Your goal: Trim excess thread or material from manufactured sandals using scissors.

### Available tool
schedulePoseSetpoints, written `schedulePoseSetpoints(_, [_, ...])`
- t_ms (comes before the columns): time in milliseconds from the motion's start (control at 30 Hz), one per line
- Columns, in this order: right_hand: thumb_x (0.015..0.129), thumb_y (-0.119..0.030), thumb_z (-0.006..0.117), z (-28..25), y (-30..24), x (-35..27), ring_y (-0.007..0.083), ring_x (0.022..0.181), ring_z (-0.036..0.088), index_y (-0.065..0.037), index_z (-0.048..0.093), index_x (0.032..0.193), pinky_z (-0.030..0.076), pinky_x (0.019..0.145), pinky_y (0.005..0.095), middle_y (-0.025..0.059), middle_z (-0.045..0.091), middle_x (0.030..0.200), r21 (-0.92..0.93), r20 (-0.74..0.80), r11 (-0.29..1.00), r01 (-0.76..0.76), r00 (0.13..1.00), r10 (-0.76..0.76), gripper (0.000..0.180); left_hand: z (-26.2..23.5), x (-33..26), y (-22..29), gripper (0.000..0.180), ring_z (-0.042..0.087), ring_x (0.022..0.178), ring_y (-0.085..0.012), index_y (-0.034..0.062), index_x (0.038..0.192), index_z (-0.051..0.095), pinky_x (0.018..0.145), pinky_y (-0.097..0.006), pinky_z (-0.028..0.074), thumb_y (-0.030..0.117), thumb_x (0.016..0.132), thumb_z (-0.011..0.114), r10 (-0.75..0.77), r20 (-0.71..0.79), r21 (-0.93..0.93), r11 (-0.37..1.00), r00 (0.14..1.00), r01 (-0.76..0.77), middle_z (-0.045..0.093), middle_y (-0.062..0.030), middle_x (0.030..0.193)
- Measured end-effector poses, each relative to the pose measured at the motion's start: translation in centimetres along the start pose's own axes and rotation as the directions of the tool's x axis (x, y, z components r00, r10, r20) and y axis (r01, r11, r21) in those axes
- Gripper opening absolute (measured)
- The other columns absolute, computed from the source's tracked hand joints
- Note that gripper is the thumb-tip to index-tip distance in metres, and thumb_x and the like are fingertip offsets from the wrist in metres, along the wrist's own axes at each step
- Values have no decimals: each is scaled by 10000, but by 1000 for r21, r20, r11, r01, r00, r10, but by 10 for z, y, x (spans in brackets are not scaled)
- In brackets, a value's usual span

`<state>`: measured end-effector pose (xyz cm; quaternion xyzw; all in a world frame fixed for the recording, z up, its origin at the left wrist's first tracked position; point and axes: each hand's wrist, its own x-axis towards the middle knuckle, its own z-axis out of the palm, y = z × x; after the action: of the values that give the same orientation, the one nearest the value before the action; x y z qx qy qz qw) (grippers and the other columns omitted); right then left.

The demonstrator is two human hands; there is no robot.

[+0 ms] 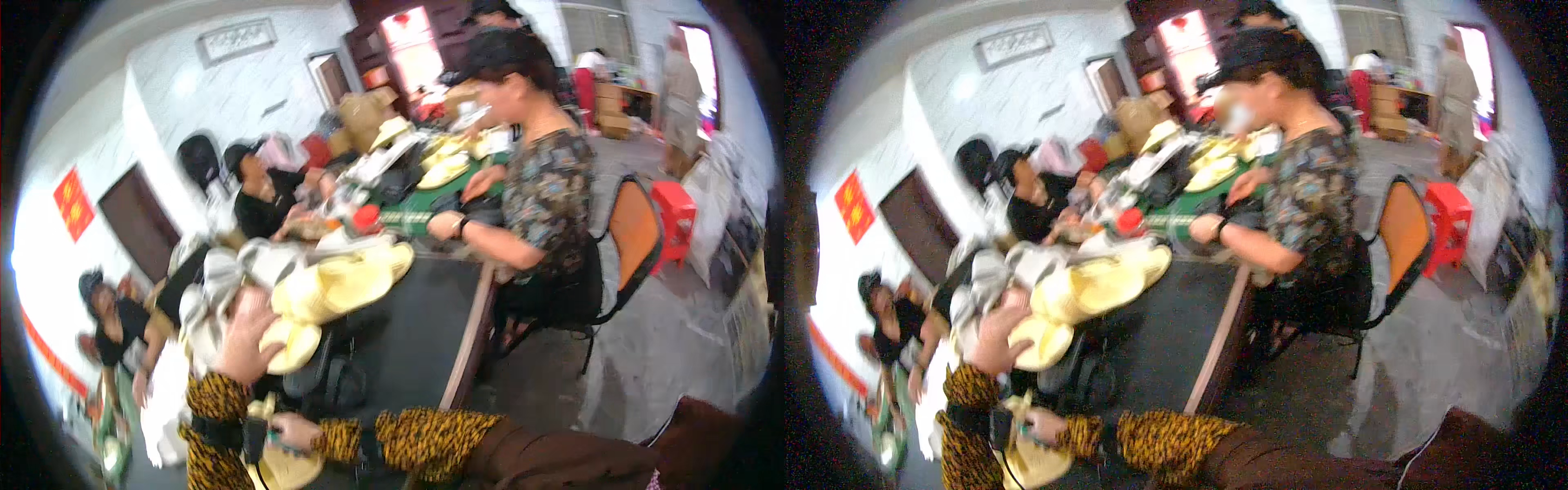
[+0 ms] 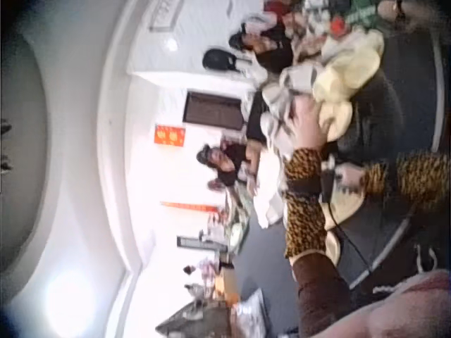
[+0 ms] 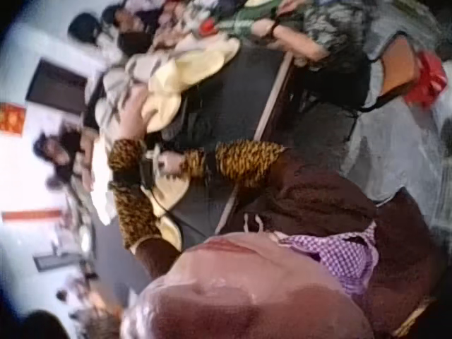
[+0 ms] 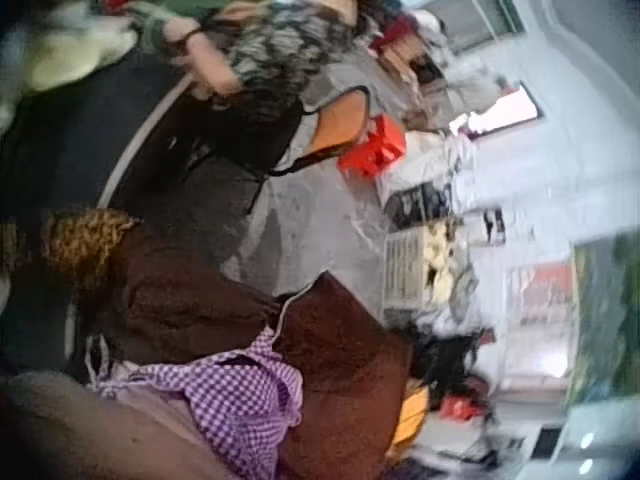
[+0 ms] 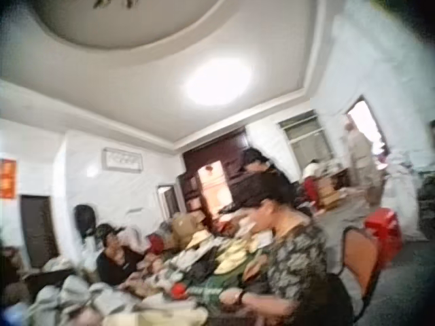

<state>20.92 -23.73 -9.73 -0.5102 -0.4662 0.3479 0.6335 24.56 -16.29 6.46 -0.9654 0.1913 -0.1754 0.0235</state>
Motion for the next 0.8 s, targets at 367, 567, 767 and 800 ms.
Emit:
schedulePoseSetpoints(367, [799, -213, 639, -9, -6, -4, 92, 448, 504, -8, 525, 1072, 406, 371, 228, 48, 571, 655, 283, -203, 943, -175, 950, 237, 360, -74, -276, -134, 411, 555, 907, -207, 43, 1103, 577, 808, -338, 450, 277, 770, 641, -798, -74, -43, 602, 598, 798, 612, -141, 968])
schedulePoseSetpoints(567, [796, -252, 639, 11, -11, -13, 75, 455, 498, 26, 494, 1127, 404, 381, 217, 59, 566, 674, 250, -134, 949, -193, 964, 231, 456, -67, -425, -138, 589, 606, 703, -223, -21, 1142, 541, 687, -315, 490, 376, 726, 665, -937, 67, 159, 348, 342, 924, 631, -183, 909])
schedulePoseSetpoints(767, [800, -259, 635, 3, -14, -13, 71, 457, 500, 25, 486, 1135, 404, 384, 214, 60, 569, 682, 240, -170, 956, -168, 962, 212, 464, -24, -361, -120, 819, 539, 1063, -298, -40, 1288, 391, 894, -356, 430, 499, 725, 643, -953, 269, 36, 154, 139, 987, 519, -234, 1198])
schedulePoseSetpoints(800, [800, -258, 634, 3, -16, -13, 71, 457, 500, 26, 483, 1138, 402, 382, 214, 61, 569, 683, 245, -171, 956, -164, 963, 209, 467, -18, -355, -126, 876, 477, 1169, -313, -47, 1319, 343, 965, -357, 390, 523, 722, 637, -934, 256, 40, 269, 251, 962, 464, -243, 1274])
